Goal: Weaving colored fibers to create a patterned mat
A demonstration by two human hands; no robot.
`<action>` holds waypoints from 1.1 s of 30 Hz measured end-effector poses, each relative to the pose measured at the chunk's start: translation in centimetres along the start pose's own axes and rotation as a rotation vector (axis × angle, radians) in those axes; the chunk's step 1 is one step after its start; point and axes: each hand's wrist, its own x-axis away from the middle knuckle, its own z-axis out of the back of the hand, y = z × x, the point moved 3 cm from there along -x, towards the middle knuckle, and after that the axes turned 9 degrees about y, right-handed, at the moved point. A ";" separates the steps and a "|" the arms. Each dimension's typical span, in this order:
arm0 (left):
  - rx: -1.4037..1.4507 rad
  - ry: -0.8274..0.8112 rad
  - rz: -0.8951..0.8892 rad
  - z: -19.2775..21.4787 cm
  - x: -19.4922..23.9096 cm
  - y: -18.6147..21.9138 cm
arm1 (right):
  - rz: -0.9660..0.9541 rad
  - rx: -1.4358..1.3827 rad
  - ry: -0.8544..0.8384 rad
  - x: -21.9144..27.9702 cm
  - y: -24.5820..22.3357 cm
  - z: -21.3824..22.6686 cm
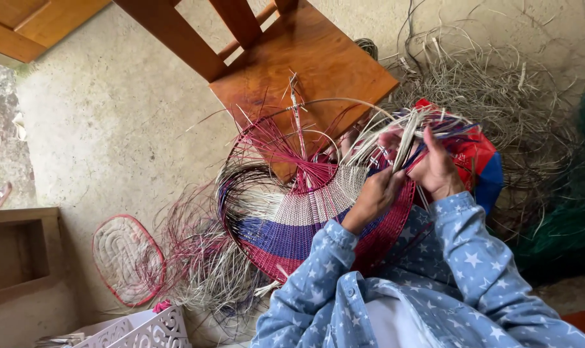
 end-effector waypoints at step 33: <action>0.344 -0.050 -0.109 7.7 4.0 3.8 | -0.011 -0.166 -0.101 -5.5 -1.1 1.7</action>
